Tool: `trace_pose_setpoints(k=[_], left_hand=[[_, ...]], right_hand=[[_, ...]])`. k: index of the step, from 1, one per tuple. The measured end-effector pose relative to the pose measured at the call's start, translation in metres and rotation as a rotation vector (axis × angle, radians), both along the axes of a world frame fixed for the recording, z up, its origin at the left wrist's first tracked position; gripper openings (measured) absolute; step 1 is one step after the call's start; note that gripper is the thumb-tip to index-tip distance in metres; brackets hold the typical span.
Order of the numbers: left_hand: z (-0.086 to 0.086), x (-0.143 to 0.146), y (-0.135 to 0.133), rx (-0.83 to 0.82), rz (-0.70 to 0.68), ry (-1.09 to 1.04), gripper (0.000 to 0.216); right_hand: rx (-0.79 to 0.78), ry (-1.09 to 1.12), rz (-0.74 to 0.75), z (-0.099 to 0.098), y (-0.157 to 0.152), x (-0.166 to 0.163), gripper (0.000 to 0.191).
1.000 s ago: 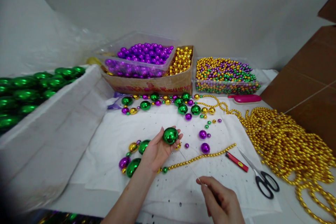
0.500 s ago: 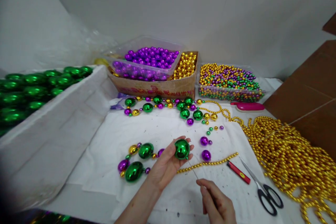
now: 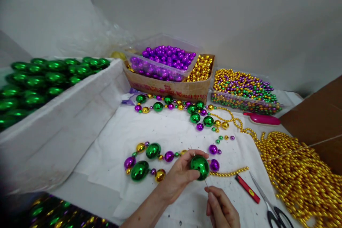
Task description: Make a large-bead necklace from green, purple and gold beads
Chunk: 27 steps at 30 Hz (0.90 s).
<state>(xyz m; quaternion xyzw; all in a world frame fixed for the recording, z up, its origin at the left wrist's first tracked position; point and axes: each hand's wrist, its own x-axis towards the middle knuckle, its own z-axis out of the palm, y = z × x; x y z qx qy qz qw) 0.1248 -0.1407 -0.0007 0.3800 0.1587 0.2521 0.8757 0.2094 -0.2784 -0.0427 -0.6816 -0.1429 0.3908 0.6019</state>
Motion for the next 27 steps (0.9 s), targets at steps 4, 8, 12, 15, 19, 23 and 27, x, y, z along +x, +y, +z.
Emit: trace_pose_setpoints(k=[4, 8, 12, 15, 19, 23, 27], left_hand=[[0.0, 0.001, -0.002, 0.028, 0.024, 0.082, 0.029], [0.01, 0.002, 0.018, 0.133, 0.129, 0.165, 0.024], [0.031, 0.012, 0.042, 0.35, 0.172, 0.156, 0.022], [0.047, 0.028, 0.047, 0.489, 0.163, 0.116, 0.022], [0.062, 0.05, 0.044, 0.512, 0.16, 0.026, 0.023], [0.065, 0.056, 0.049, 0.387, 0.16, -0.045, 0.021], [0.062, 0.053, 0.06, 0.318, 0.164, -0.049, 0.022]], right_hand=[[0.126, 0.007, 0.007, 0.009, 0.017, -0.006, 0.03], [0.121, -0.199, 0.103, 0.021, 0.03, 0.004, 0.032], [0.101, -0.558, 0.124, 0.047, 0.037, 0.03, 0.037], [0.168, -0.65, 0.146, 0.067, 0.051, 0.044, 0.031], [0.241, -0.324, 0.181, 0.068, 0.075, 0.051, 0.01], [0.257, -0.047, 0.17, 0.052, 0.079, 0.056, 0.025], [0.295, 0.092, 0.188, 0.052, 0.069, 0.063, 0.026]])
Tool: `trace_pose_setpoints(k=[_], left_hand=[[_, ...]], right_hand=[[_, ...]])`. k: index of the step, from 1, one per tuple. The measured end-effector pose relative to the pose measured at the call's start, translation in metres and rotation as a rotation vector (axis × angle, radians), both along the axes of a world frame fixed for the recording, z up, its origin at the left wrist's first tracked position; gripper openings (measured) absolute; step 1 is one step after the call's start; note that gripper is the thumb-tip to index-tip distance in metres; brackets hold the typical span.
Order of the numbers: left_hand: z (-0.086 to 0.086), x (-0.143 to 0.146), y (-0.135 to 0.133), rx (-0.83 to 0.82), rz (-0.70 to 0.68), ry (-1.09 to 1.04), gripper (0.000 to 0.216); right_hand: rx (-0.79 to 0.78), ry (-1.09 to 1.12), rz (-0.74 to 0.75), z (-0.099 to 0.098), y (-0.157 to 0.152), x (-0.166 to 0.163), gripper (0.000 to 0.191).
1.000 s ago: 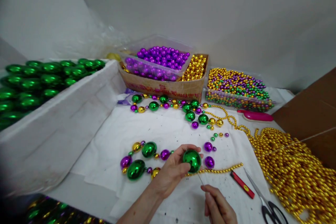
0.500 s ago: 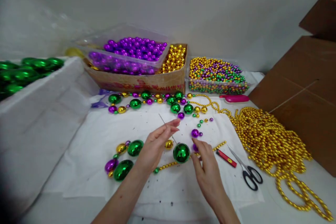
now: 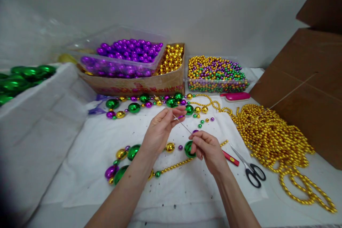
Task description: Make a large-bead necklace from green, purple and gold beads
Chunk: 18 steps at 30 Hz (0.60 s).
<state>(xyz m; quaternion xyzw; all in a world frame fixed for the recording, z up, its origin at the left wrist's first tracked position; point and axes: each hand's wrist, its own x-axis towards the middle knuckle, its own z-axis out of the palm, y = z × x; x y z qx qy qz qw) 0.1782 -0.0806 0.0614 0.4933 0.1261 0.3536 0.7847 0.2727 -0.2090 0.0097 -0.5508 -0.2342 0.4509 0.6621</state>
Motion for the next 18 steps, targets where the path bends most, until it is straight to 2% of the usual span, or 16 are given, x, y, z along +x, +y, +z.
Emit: trace_pose_setpoints(k=[3, 6, 9, 13, 15, 18], left_hand=[[-0.003, -0.002, 0.006, 0.001, -0.054, 0.03, 0.023], [-0.016, -0.006, 0.008, 0.024, -0.167, 0.116, 0.037], [-0.046, -0.014, 0.008, 0.087, -0.221, 0.301, 0.041], [-0.09, -0.028, 0.007, 0.216, -0.154, 0.508, 0.041], [-0.104, -0.035, 0.008, 0.257, -0.117, 0.563, 0.041], [-0.113, -0.046, 0.014, 0.269, -0.098, 0.599, 0.044]], right_hand=[[0.031, 0.051, 0.0, 0.011, -0.006, 0.006, 0.021], [0.164, 0.136, -0.066, 0.027, -0.01, 0.013, 0.016], [0.294, 0.218, -0.111, 0.041, -0.014, 0.02, 0.013], [0.34, 0.225, -0.168, 0.049, -0.022, 0.031, 0.012], [0.349, 0.211, -0.217, 0.05, -0.027, 0.036, 0.012], [0.362, 0.173, -0.298, 0.053, -0.038, 0.043, 0.012]])
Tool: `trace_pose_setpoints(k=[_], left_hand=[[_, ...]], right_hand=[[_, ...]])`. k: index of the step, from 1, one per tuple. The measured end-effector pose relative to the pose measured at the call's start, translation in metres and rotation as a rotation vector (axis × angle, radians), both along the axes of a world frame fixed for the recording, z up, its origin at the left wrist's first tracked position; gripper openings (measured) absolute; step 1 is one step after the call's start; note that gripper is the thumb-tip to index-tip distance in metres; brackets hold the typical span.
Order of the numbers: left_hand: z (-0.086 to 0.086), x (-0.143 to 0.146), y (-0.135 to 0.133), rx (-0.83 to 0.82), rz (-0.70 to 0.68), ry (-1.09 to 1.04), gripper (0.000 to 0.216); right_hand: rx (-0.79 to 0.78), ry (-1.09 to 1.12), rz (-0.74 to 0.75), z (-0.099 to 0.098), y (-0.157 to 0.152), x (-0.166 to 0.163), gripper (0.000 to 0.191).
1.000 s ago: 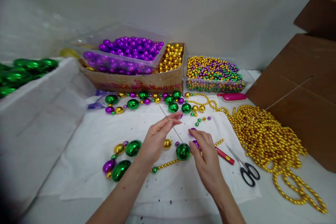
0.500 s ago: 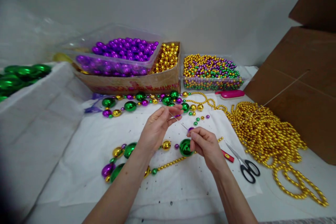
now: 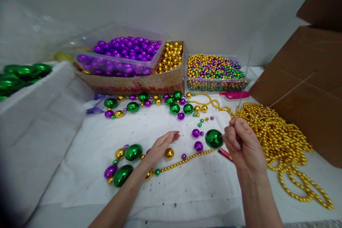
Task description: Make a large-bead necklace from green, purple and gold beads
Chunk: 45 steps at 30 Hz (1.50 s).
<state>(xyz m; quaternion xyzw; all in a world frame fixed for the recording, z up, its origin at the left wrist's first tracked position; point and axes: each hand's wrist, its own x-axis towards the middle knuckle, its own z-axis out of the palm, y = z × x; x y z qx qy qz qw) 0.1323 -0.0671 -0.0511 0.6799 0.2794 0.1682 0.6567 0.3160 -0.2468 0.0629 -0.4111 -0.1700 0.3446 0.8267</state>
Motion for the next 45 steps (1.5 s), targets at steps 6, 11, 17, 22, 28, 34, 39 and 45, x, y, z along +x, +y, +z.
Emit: trace_pose_setpoints(k=[6, 11, 17, 22, 28, 34, 39, 45], left_hand=[[0.036, -0.002, -0.011, 0.099, -0.007, -0.017, 0.044], [0.088, 0.03, -0.059, 0.441, -0.316, -0.178, 0.064], [0.065, 0.043, -0.062, 0.584, -0.441, 0.017, 0.012], [0.032, 0.02, -0.05, 0.681, -0.371, 0.198, 0.029], [0.032, 0.001, -0.04, 0.883, -0.371, 0.325, 0.031], [0.035, 0.002, -0.003, 1.147, -0.206, 0.451, 0.024], [0.019, -0.001, 0.011, 1.091, -0.127, 0.416, 0.073], [0.022, -0.02, 0.025, 1.067, -0.237, 0.531, 0.022]], right_hand=[[-0.068, -0.108, -0.071, 0.01, -0.012, -0.003, 0.012], [-0.077, -0.016, 0.139, 0.009, 0.004, -0.036, 0.013], [0.096, 0.188, 0.012, 0.005, -0.001, -0.015, 0.011], [0.221, 0.251, -0.14, -0.003, -0.027, 0.019, 0.008], [0.238, 0.215, -0.206, -0.011, -0.044, 0.036, 0.007], [0.105, 0.166, -0.231, -0.032, -0.035, 0.031, 0.012], [0.086, 0.214, -0.203, -0.04, -0.03, 0.026, 0.015], [0.098, 0.121, -0.188, -0.011, -0.037, 0.045, 0.012]])
